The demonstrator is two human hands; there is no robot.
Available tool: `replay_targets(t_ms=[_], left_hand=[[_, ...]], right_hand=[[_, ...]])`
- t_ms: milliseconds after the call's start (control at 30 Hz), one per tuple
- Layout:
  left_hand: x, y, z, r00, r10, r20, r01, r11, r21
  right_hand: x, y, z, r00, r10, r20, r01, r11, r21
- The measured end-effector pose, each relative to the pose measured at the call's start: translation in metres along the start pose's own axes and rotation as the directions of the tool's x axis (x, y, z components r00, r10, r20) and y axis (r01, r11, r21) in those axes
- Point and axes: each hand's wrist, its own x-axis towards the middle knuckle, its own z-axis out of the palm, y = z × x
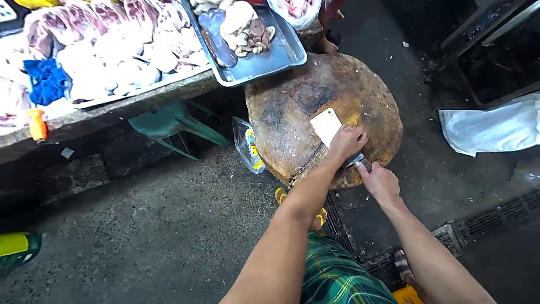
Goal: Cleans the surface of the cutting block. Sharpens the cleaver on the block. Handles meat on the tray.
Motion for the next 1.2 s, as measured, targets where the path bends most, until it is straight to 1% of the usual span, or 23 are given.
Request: replay_targets(t_ms=[67,100,133,200,233,300,333,400,467,533,567,600,667,733,767,800,900,933,967,1000,1067,1133,1200], left_hand=[[-0.048,0.016,-0.032,0.992,-0.119,-0.045,0.120,0.992,0.032],[-0.059,0.024,-0.041,0.985,-0.155,-0.071,0.158,0.987,0.039],[-0.059,0.028,-0.041,0.985,-0.157,-0.078,0.160,0.987,0.031],[-0.034,0.028,-0.017,0.995,-0.090,-0.042,0.090,0.996,-0.012],[-0.013,0.023,-0.006,0.999,-0.034,0.021,0.035,0.999,-0.038],[0.021,0.013,0.006,0.985,0.056,0.162,-0.041,0.995,-0.095],[0.024,0.008,0.004,0.982,0.071,0.177,-0.050,0.991,-0.120],[-0.004,-0.001,-0.020,0.994,0.014,0.112,-0.002,0.994,-0.107],[-0.048,0.002,-0.056,0.993,-0.111,0.044,0.113,0.993,-0.047],[-0.057,0.007,-0.063,0.983,-0.180,0.022,0.180,0.984,-0.012],[-0.049,0.010,-0.055,0.984,-0.174,0.037,0.175,0.984,-0.022],[-0.034,0.011,-0.041,0.989,-0.133,0.058,0.136,0.989,-0.055],[0.011,0.004,-0.011,0.991,-0.008,0.134,0.024,0.993,-0.120],[0.046,-0.003,0.007,0.976,0.081,0.200,-0.053,0.989,-0.140],[0.050,-0.004,0.006,0.976,0.084,0.201,-0.057,0.989,-0.135],[0.042,-0.004,-0.001,0.981,0.054,0.185,-0.032,0.992,-0.120],[-0.021,0.009,-0.036,0.991,-0.119,0.066,0.122,0.992,-0.032],[-0.032,0.017,-0.043,0.985,-0.170,0.040,0.170,0.985,-0.010],[-0.035,0.026,-0.041,0.981,-0.193,0.036,0.193,0.981,-0.001],[-0.030,0.036,-0.033,0.980,-0.190,0.053,0.190,0.982,-0.007],[0.003,0.043,-0.003,0.988,-0.092,0.126,0.099,0.994,-0.050],[0.047,0.037,0.030,0.978,0.022,0.206,-0.003,0.996,-0.090],[0.078,0.021,0.043,0.971,0.067,0.230,-0.039,0.992,-0.122]], right_hand=[[-0.016,0.001,0.009,0.993,-0.112,0.030,0.112,0.993,-0.027],[-0.022,0.003,0.011,0.991,-0.131,0.017,0.132,0.991,-0.037],[-0.024,0.006,0.012,0.993,-0.117,-0.016,0.116,0.992,-0.039],[-0.017,0.010,0.010,0.995,-0.023,-0.097,0.020,0.999,-0.033],[-0.011,0.006,0.007,0.992,0.046,-0.120,-0.048,0.999,-0.011],[-0.001,-0.010,0.004,0.980,0.161,-0.116,-0.159,0.987,0.023],[0.000,-0.016,0.005,0.979,0.175,-0.106,-0.173,0.985,0.020],[-0.008,-0.026,0.014,0.993,0.079,-0.093,-0.083,0.996,-0.033],[-0.025,-0.029,0.024,0.996,-0.046,-0.077,0.038,0.995,-0.096],[-0.028,-0.024,0.028,0.983,-0.095,-0.156,0.078,0.990,-0.114],[-0.026,-0.020,0.027,0.977,-0.070,-0.201,0.049,0.993,-0.108],[-0.019,-0.018,0.024,0.973,-0.016,-0.229,-0.003,0.996,-0.085],[0.000,-0.023,0.011,0.970,0.145,-0.194,-0.148,0.989,0.000],[0.018,-0.027,0.003,0.959,0.226,-0.169,-0.223,0.974,0.035],[0.021,-0.026,0.000,0.964,0.212,-0.159,-0.209,0.977,0.036],[0.019,-0.022,0.000,0.977,0.158,-0.140,-0.157,0.987,0.018],[0.001,-0.005,0.008,0.996,-0.071,-0.046,0.068,0.995,-0.068],[-0.004,0.002,0.011,0.992,-0.112,-0.054,0.107,0.991,-0.082],[-0.008,0.011,0.014,0.990,-0.117,-0.077,0.110,0.990,-0.084],[-0.009,0.022,0.016,0.990,-0.089,-0.107,0.082,0.994,-0.073],[0.003,0.034,0.011,0.989,0.031,-0.145,-0.033,0.999,-0.013],[0.023,0.030,-0.003,0.980,0.136,-0.147,-0.131,0.990,0.047],[0.043,0.016,-0.020,0.979,0.158,-0.129,-0.152,0.987,0.054]])
